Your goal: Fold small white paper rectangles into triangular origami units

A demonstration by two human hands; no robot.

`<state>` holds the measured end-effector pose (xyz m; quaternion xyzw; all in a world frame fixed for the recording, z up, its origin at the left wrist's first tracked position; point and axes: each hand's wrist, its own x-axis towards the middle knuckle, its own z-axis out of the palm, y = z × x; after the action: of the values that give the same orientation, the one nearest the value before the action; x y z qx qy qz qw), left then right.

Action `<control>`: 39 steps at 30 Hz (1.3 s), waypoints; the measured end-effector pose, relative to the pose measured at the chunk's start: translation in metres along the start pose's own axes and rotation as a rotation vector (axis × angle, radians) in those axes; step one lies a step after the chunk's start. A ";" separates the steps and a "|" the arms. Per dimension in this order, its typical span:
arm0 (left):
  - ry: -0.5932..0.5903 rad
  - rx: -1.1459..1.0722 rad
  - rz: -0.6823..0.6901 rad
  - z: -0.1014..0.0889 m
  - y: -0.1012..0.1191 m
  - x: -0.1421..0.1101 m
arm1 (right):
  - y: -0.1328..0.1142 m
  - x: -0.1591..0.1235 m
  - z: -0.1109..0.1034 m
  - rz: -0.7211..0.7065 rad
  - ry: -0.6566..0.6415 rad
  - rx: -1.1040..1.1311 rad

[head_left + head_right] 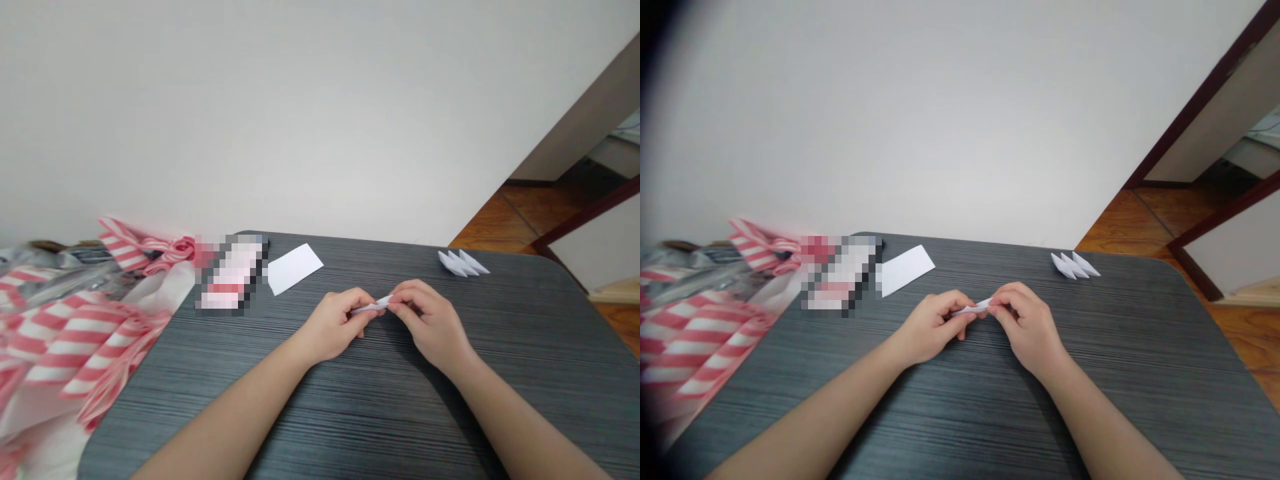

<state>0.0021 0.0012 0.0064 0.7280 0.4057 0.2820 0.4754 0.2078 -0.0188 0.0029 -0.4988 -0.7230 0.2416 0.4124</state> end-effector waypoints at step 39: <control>0.019 -0.038 -0.028 0.000 -0.001 -0.001 | 0.005 -0.004 0.000 0.083 -0.015 0.087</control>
<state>0.0018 0.0005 0.0055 0.7105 0.4149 0.2900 0.4889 0.2110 -0.0210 -0.0024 -0.5083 -0.6934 0.2935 0.4181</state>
